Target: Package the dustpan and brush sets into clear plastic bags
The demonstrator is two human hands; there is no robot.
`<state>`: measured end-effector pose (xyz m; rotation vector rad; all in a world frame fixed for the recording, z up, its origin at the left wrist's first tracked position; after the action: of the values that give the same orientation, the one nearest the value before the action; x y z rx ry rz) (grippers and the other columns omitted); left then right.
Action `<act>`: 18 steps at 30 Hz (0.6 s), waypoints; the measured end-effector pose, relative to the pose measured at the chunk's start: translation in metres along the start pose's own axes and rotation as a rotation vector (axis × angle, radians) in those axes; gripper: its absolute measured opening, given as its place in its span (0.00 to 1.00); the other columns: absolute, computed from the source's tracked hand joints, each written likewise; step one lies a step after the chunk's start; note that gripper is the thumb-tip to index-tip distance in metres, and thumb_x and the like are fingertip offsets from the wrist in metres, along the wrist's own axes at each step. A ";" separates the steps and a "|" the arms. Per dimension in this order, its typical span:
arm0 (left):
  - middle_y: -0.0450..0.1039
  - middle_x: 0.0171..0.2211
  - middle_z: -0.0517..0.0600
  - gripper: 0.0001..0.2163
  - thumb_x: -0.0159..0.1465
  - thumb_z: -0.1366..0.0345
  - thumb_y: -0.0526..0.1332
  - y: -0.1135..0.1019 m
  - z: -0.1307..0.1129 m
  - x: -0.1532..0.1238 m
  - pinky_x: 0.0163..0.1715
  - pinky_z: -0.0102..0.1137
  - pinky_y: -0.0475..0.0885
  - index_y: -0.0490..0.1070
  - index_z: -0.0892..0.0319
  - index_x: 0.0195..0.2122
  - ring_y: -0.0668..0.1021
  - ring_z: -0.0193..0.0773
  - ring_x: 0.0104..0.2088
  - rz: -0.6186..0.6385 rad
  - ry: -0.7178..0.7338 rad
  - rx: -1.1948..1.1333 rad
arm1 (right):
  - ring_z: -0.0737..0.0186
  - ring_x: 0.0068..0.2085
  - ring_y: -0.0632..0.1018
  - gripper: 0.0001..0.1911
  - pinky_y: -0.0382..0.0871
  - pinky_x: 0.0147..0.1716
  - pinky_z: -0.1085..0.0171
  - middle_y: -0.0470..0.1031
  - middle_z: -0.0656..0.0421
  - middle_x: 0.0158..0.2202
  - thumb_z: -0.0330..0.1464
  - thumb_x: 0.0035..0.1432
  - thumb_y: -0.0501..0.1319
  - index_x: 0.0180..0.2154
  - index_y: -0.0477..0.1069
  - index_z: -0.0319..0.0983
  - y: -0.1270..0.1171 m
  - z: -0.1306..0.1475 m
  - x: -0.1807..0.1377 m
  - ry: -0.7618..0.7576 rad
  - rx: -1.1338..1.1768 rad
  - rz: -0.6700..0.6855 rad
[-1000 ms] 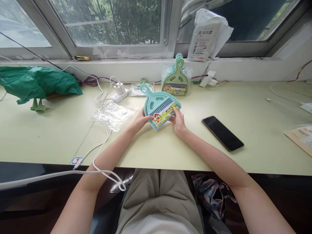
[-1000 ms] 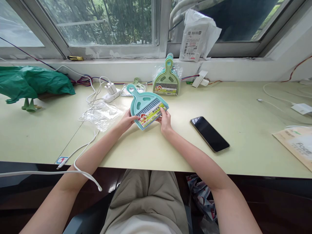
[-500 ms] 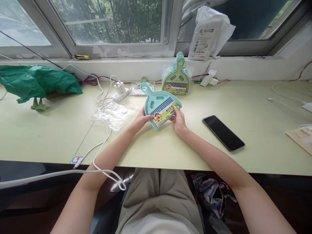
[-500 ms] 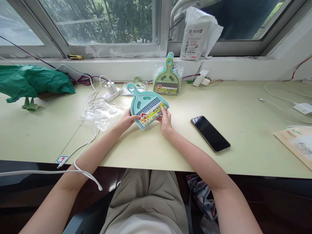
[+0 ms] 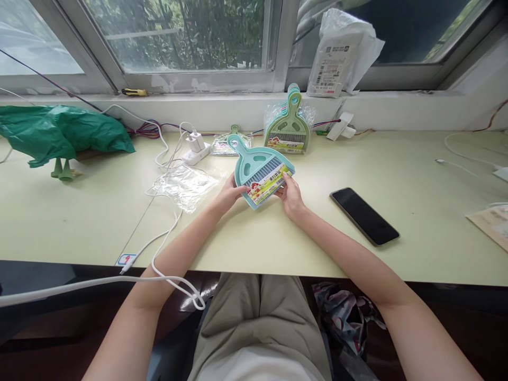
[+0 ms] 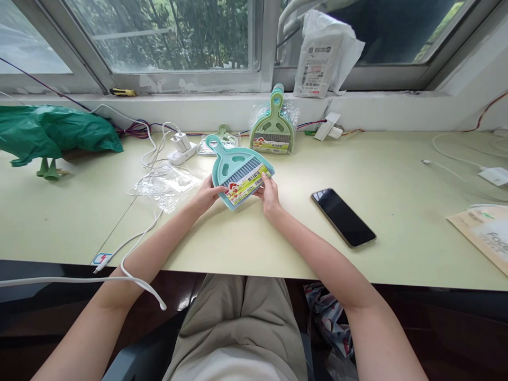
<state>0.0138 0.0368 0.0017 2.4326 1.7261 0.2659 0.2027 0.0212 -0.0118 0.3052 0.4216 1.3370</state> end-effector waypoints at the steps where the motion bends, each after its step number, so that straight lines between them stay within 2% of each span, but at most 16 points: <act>1: 0.75 0.47 0.49 0.31 0.47 0.71 0.67 0.000 0.000 0.000 0.47 0.37 0.73 0.65 0.55 0.54 0.77 0.43 0.48 -0.001 0.002 -0.001 | 0.61 0.35 0.80 0.17 0.77 0.36 0.62 0.79 0.61 0.33 0.47 0.55 0.61 0.38 0.68 0.42 0.000 0.000 0.000 0.004 0.001 0.011; 5: 0.75 0.47 0.49 0.31 0.47 0.70 0.67 0.001 -0.002 -0.001 0.45 0.35 0.74 0.65 0.55 0.54 0.77 0.43 0.48 -0.003 0.017 -0.008 | 0.62 0.37 0.80 0.18 0.78 0.37 0.63 0.80 0.61 0.37 0.48 0.55 0.61 0.41 0.69 0.43 0.002 0.001 0.000 0.005 0.021 0.065; 10: 0.75 0.46 0.49 0.30 0.47 0.70 0.68 0.001 -0.004 -0.002 0.44 0.34 0.74 0.65 0.55 0.53 0.77 0.42 0.46 -0.027 0.012 -0.016 | 0.64 0.38 0.81 0.17 0.78 0.39 0.64 0.80 0.62 0.42 0.42 0.53 0.66 0.43 0.69 0.43 0.005 -0.002 -0.003 0.019 0.025 0.156; 14: 0.75 0.46 0.49 0.30 0.47 0.70 0.67 0.001 -0.004 -0.003 0.45 0.35 0.74 0.65 0.56 0.53 0.78 0.42 0.45 -0.034 0.004 -0.010 | 0.64 0.39 0.81 0.14 0.79 0.39 0.64 0.80 0.61 0.42 0.36 0.52 0.68 0.41 0.70 0.42 0.009 -0.003 -0.007 0.040 0.010 0.207; 18: 0.75 0.45 0.48 0.29 0.47 0.70 0.67 0.001 -0.005 -0.003 0.45 0.35 0.74 0.65 0.56 0.53 0.78 0.41 0.45 -0.027 0.007 -0.013 | 0.64 0.37 0.82 0.10 0.79 0.39 0.63 0.81 0.60 0.39 0.31 0.53 0.68 0.38 0.71 0.40 0.010 -0.003 -0.007 0.051 0.005 0.184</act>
<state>0.0129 0.0336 0.0069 2.4003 1.7533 0.2819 0.1912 0.0159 -0.0096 0.3206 0.4481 1.5266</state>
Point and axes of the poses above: each hand's wrist, its own x-axis towards the middle knuckle, its own y-axis out of the palm, z = x × y, the point moved 3 cm from there along x, towards the middle knuckle
